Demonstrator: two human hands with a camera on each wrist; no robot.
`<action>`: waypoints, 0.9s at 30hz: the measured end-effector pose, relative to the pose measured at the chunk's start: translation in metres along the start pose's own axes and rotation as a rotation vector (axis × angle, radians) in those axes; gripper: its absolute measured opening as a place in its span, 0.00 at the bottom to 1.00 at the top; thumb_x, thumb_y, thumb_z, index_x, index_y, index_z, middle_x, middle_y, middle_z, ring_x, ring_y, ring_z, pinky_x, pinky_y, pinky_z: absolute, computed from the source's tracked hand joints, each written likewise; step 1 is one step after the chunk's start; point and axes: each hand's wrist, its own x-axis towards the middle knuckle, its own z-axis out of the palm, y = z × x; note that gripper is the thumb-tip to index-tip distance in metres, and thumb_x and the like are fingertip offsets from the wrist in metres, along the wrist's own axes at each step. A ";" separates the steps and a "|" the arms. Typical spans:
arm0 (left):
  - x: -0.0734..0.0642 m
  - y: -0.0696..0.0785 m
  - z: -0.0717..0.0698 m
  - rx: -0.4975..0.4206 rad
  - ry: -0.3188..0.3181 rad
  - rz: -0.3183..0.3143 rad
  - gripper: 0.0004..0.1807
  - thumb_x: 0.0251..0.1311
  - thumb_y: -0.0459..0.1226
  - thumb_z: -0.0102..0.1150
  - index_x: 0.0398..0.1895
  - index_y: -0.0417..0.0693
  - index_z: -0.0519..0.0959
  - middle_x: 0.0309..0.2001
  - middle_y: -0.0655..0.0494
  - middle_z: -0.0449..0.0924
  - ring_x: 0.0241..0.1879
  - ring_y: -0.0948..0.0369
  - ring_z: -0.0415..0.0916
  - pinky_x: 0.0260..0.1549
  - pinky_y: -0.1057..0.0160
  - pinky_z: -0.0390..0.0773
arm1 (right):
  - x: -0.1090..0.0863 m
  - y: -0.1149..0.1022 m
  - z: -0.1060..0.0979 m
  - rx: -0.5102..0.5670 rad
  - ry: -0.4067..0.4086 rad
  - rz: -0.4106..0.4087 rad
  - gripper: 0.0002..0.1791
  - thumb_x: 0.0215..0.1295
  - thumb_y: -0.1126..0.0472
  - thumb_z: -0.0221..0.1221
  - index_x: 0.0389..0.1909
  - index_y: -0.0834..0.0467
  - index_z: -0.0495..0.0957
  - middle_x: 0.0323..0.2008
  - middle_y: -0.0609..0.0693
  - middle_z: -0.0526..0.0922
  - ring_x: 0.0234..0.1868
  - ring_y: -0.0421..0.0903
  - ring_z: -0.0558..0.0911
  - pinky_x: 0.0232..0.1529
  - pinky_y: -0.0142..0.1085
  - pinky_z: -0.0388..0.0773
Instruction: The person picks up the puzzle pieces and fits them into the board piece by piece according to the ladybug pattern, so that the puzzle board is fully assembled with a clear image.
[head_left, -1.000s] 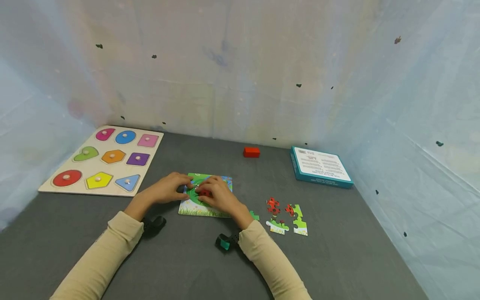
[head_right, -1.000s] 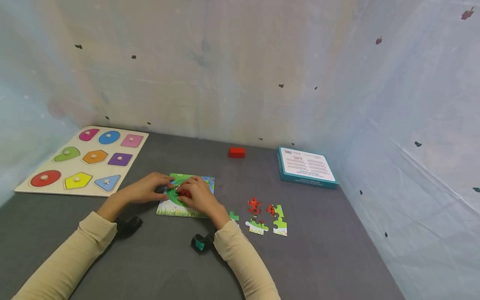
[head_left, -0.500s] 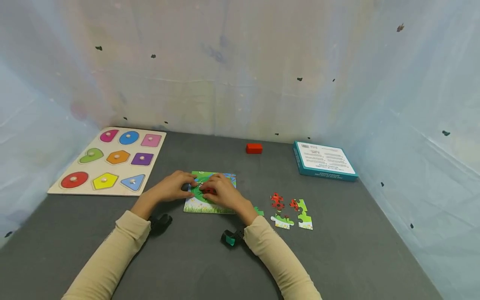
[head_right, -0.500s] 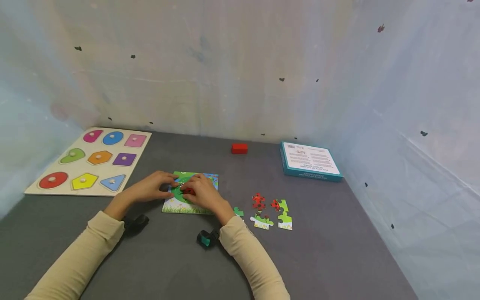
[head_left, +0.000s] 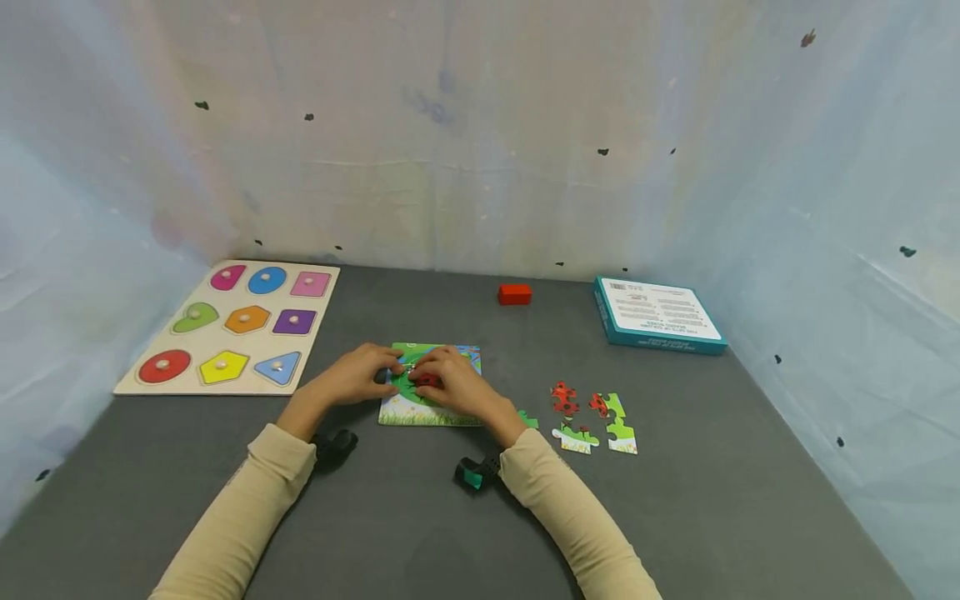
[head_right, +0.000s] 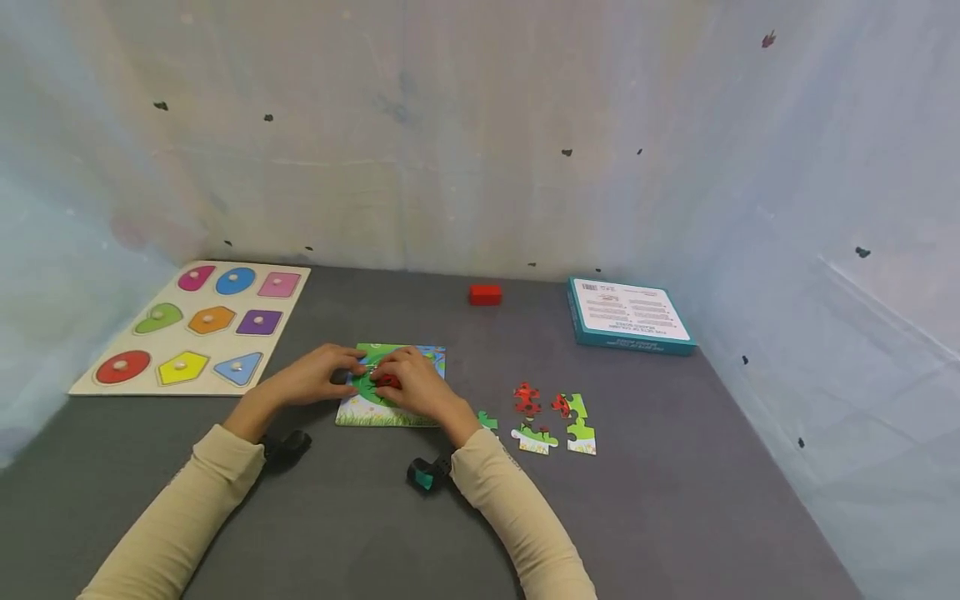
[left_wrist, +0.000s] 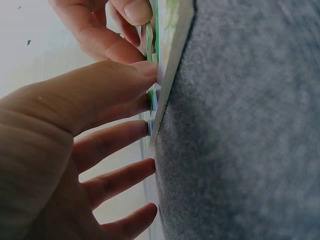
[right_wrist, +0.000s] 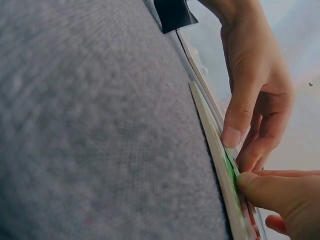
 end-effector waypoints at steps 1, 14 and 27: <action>0.000 0.000 0.000 -0.003 0.002 -0.003 0.13 0.52 0.38 0.67 0.41 0.42 0.83 0.58 0.38 0.72 0.54 0.42 0.70 0.50 0.43 0.69 | 0.000 0.000 0.000 0.000 0.000 0.002 0.11 0.59 0.60 0.63 0.43 0.57 0.83 0.46 0.52 0.80 0.51 0.49 0.72 0.57 0.42 0.66; 0.002 0.002 0.000 0.001 0.003 -0.039 0.11 0.52 0.38 0.66 0.38 0.45 0.82 0.58 0.41 0.72 0.55 0.42 0.68 0.50 0.43 0.70 | -0.001 0.002 -0.003 -0.016 0.008 -0.004 0.13 0.59 0.58 0.64 0.44 0.56 0.83 0.40 0.49 0.81 0.44 0.46 0.75 0.51 0.38 0.70; 0.001 0.005 -0.002 -0.016 -0.014 -0.022 0.13 0.52 0.37 0.66 0.41 0.42 0.82 0.57 0.40 0.72 0.55 0.43 0.69 0.53 0.44 0.68 | -0.003 -0.003 -0.003 0.001 0.017 0.011 0.12 0.58 0.59 0.64 0.43 0.57 0.83 0.39 0.50 0.81 0.43 0.47 0.75 0.48 0.39 0.72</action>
